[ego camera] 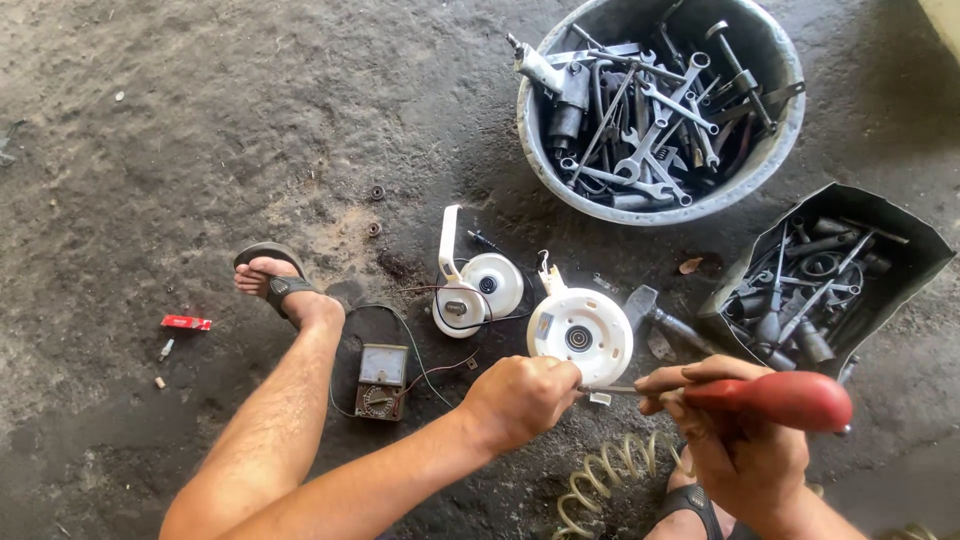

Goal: The person sits on the workshop floor repairing a white plastic appliance motor unit. They handle wires and connectors, reposition the motor housing, open its base cover, and use a screwdriver to work on the internal components.

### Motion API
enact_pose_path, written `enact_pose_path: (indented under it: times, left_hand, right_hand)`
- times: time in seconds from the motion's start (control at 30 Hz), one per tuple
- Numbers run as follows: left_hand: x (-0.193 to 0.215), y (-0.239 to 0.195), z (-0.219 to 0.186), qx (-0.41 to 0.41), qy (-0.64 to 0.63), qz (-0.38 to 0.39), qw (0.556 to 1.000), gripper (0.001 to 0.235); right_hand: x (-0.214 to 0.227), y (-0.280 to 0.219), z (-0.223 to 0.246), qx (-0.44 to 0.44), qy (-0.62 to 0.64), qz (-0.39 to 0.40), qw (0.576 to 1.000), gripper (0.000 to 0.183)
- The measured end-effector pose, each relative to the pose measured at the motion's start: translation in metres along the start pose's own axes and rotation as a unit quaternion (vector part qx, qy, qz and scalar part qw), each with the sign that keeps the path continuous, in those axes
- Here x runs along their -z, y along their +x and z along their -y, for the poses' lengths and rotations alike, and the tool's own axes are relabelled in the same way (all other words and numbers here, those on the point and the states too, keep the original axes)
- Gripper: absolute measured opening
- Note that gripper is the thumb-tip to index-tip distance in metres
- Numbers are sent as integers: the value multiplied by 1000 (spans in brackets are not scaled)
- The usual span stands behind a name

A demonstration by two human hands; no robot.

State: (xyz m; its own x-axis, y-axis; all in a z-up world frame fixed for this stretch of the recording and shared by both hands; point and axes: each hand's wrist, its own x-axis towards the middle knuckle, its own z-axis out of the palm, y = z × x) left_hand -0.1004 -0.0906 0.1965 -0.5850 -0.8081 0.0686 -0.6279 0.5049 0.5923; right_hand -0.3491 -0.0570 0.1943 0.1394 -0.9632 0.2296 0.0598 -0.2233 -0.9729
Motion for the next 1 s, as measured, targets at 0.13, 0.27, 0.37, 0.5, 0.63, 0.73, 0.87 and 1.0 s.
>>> enact_pose_path:
  times: [0.13, 0.27, 0.37, 0.5, 0.63, 0.73, 0.87, 1.0]
  left_hand:
    - [-4, 3, 0, 2, 32, 34, 999, 11]
    - [0, 7, -3, 11, 33, 52, 998, 12]
    - [-4, 7, 0, 11, 45, 49, 998, 11]
    - [-7, 6, 3, -5, 83, 53, 995, 6]
    - [-9, 6, 4, -12, 91, 54, 994, 5]
    - [-9, 8, 4, -15, 96, 64, 993, 5]
    - [-9, 17, 4, -11, 86, 52, 995, 3]
    - [-36, 28, 24, -17, 75, 17, 997, 8]
  right_hand:
    - [1, 1, -2, 8, -39, 12, 999, 35]
    - [5, 5, -6, 28, -74, 64, 995, 26]
    - [6, 8, -8, 1, -73, 107, 992, 22]
    - [6, 9, -13, -60, -93, 163, 980, 26]
    - [2, 13, -11, -7, -126, 188, 974, 27]
    - [-3, 18, -5, 35, -140, 173, 974, 31]
    - [-10, 35, 8, 110, -192, 179, 959, 34]
    - [-17, 50, 10, 144, -248, 184, 940, 37]
